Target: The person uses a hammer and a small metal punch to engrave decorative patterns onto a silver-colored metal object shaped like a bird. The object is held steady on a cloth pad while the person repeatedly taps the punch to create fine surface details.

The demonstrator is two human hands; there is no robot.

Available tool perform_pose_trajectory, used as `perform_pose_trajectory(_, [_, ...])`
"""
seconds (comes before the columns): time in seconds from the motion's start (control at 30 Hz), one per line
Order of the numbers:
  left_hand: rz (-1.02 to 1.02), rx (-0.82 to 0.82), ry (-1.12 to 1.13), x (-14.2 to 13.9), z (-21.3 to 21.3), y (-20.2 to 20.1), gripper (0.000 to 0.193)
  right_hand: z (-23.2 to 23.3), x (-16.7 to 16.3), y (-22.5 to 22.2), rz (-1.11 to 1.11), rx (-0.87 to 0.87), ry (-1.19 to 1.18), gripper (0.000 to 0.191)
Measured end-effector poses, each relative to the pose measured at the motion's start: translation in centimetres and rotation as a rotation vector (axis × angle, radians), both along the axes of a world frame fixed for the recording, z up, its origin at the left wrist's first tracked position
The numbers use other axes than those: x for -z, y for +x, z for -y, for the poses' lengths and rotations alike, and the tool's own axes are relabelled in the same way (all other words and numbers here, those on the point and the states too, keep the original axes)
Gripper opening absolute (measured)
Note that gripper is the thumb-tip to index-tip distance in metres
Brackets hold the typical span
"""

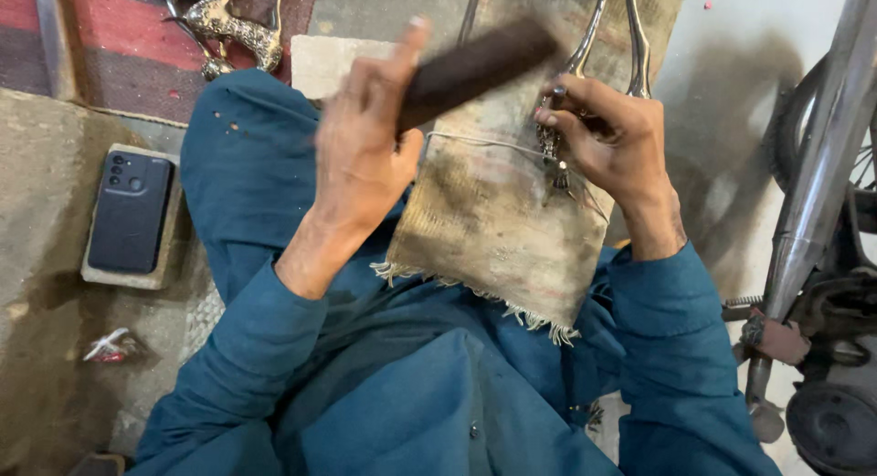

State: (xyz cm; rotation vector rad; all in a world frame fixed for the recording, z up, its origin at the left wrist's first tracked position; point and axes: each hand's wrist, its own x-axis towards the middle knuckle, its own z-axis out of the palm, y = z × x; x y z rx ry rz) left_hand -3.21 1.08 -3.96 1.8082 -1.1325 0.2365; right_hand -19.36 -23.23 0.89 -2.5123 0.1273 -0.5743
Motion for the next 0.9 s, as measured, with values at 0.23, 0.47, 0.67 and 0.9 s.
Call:
perform_pose_trajectory(0.23, [0.147,-0.072,0.164,-0.7,-0.4,0.4,0.087,0.1,0.0,0.0,-0.045,0.041,0.017,0.027])
perform_pose_trajectory(0.47, [0.007,-0.010,0.020,-0.8,-0.3,0.2,0.083,0.2,0.3,-0.1,-0.015,0.013,0.070,0.023])
perform_pose_trajectory(0.67, [0.160,-0.137,0.278,-1.1,-0.5,0.7,0.083,0.3,0.5,0.1,0.003,-0.003,0.151,0.024])
perform_pose_trajectory(0.9, [-0.229,0.074,-0.021,-1.6,-0.6,-0.4,0.084,-0.8,0.0,-0.1,0.015,0.072,0.065,0.027])
